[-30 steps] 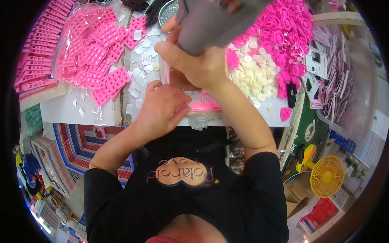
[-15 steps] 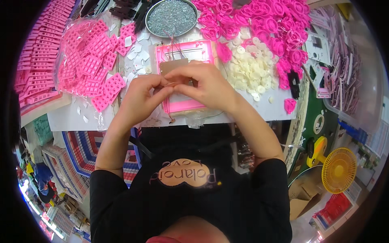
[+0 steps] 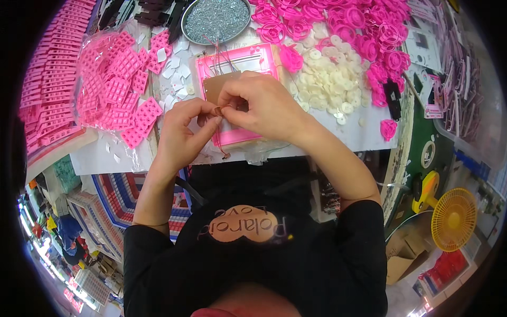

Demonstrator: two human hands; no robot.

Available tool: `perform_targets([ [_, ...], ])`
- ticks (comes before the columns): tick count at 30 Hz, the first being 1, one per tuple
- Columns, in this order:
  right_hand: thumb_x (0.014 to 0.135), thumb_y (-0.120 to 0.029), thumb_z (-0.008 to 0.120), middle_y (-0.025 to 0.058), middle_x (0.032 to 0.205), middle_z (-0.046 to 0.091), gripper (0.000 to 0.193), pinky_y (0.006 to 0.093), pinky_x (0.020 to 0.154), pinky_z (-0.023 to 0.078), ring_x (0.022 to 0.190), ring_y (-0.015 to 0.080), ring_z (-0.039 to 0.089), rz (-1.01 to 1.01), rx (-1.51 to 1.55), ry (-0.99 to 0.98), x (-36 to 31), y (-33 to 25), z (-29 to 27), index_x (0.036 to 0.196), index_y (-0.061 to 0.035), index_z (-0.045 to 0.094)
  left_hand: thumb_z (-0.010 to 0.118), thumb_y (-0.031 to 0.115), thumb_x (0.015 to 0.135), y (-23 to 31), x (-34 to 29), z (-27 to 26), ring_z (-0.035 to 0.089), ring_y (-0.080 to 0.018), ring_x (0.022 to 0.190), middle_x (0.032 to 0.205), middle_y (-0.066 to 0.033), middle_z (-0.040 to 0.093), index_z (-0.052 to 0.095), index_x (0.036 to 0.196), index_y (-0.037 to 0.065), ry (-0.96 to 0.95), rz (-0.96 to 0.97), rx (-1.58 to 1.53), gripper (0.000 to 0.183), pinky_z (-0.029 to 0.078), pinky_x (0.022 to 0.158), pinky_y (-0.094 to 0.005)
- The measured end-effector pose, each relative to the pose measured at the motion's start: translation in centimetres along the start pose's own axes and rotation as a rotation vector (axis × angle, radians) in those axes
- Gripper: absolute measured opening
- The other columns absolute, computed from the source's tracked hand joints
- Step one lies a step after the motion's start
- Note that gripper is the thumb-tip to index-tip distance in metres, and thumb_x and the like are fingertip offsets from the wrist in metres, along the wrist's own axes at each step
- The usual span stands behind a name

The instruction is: Assembling and gluing electronic components, such as a circuit board and speaker, into a pink plastic toy housing.

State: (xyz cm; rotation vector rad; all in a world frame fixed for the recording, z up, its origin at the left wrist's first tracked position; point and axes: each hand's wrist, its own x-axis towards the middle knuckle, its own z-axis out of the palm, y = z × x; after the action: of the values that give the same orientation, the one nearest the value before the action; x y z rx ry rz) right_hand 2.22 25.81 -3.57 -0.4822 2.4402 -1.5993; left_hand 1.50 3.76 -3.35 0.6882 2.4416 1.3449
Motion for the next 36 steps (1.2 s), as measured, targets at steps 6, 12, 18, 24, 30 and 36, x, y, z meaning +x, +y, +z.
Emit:
perform_targets([
  [6,0.083,-0.006,0.074,0.0042,0.081,0.066,0.01,0.0274,0.066,0.054,0.074,0.014,0.064,0.017,-0.053,0.006,0.2,-0.3,0.2,0.092,-0.0038,0.074,0.072,0.006,0.084,0.2,0.1,0.0,0.058,-0.0167,0.07,0.077,-0.0051,0.066,0.07,0.092,0.002,-0.007,-0.009,-0.027,0.009,0.044,0.071,-0.0319],
  [12,0.082,-0.005,0.073,0.0039,0.08,0.064,0.009,0.0269,0.065,0.052,0.074,0.0131,0.063,0.002,-0.091,0.005,0.2,-0.3,0.4,0.091,-0.0036,0.073,0.07,0.007,0.083,-0.1,-0.1,0.8,0.058,-0.0172,0.07,0.076,-0.0031,0.066,0.069,0.088,0.004,0.064,0.018,0.118,0.006,0.041,0.076,-0.033],
  [18,0.082,-0.004,0.073,0.0015,0.079,0.064,0.009,0.0249,0.062,0.049,0.069,0.0083,0.06,0.07,0.079,0.01,0.3,-0.1,0.4,0.09,-0.0034,0.072,0.071,0.009,0.08,0.0,-0.3,0.4,0.061,-0.0201,0.073,0.078,0.0002,0.066,0.068,0.086,0.013,0.126,0.055,0.185,0.008,0.032,0.079,-0.0389],
  [24,0.078,-0.01,0.073,0.0139,0.083,0.07,0.014,0.0365,0.069,0.056,0.075,0.0253,0.071,0.181,0.052,-0.017,0.5,-0.8,0.2,0.087,-0.0001,0.07,0.073,0.008,0.078,-0.4,-0.3,0.7,0.062,-0.0209,0.075,0.078,0.0004,0.067,0.068,0.088,0.013,0.15,0.101,0.226,0.013,0.032,0.08,-0.0397],
  [30,0.077,-0.01,0.073,0.014,0.081,0.07,0.015,0.0371,0.068,0.056,0.073,0.0264,0.071,0.191,0.09,-0.021,0.5,-0.6,0.2,0.088,0.0004,0.071,0.073,0.008,0.079,-0.4,-0.4,0.6,0.063,-0.0204,0.076,0.078,0.0003,0.066,0.068,0.088,0.012,0.115,0.081,0.194,0.012,0.031,0.079,-0.0393],
  [36,0.082,-0.004,0.072,0.0016,0.076,0.065,0.007,0.025,0.062,0.048,0.069,0.0078,0.06,0.136,0.1,-0.008,0.4,-0.5,0.2,0.088,-0.0012,0.071,0.072,0.008,0.079,0.0,-0.3,0.6,0.062,-0.0201,0.074,0.076,-0.0002,0.065,0.066,0.086,0.012,0.117,0.093,0.207,0.01,0.031,0.079,-0.0388],
])
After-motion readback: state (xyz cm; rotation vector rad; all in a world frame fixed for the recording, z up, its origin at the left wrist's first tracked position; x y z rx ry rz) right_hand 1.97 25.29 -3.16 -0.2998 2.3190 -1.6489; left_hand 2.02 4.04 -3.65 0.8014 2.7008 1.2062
